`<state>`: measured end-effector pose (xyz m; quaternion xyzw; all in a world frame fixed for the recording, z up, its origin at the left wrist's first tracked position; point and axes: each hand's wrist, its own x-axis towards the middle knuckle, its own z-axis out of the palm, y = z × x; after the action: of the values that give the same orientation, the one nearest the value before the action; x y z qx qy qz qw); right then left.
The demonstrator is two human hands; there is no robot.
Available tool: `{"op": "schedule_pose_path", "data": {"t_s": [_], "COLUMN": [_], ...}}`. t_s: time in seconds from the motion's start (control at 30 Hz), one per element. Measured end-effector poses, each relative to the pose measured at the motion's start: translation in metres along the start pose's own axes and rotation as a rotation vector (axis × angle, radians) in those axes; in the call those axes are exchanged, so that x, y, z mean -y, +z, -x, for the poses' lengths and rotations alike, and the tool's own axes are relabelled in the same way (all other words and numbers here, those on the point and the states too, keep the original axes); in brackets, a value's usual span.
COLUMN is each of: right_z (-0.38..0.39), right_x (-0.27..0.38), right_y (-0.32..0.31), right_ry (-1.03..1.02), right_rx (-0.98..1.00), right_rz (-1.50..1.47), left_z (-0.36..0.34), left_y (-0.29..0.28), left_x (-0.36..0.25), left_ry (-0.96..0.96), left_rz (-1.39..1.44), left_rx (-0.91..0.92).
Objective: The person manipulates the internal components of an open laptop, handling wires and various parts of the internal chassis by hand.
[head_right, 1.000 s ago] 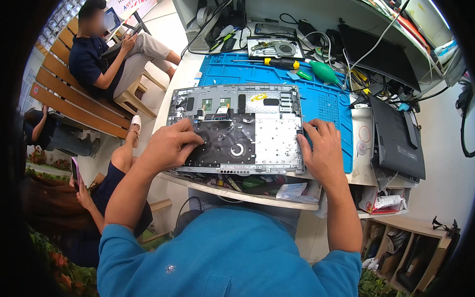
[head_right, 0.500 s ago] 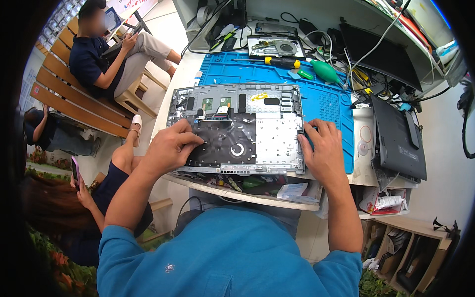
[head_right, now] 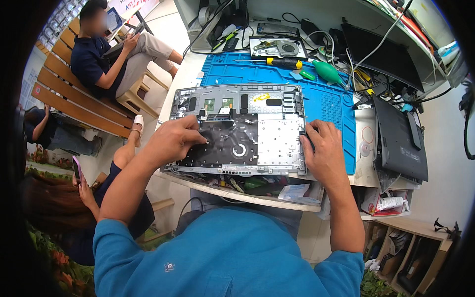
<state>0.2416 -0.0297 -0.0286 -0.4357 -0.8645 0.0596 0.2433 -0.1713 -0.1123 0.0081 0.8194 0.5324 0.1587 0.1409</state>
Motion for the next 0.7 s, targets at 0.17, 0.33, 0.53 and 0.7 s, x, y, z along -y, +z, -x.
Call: {"op": "schedule_pose_path", "data": {"t_s": [0.17,0.33,0.53,0.7], "right_z": [0.0,-0.001,0.0,-0.001], "right_x": [0.0,0.0,0.0,0.002], "right_y": [0.0,0.0,0.0,0.001], "right_ry": [-0.002,0.0,0.007,0.003], "right_rx": [0.003,0.009,0.009,0.004], "right_rz": [-0.005,-0.011,-0.016,-0.023], "left_z": [-0.007,-0.015,-0.026,-0.032], "left_y": [-0.005,-0.009,-0.017,-0.023], "left_x": [0.011,0.025,0.027,0.028], "left_ry": [0.127,0.256,0.325,0.337], "left_rz": [-0.027,-0.037,-0.025,-0.026], "left_rx": [0.041,0.089,0.172,0.235]}}
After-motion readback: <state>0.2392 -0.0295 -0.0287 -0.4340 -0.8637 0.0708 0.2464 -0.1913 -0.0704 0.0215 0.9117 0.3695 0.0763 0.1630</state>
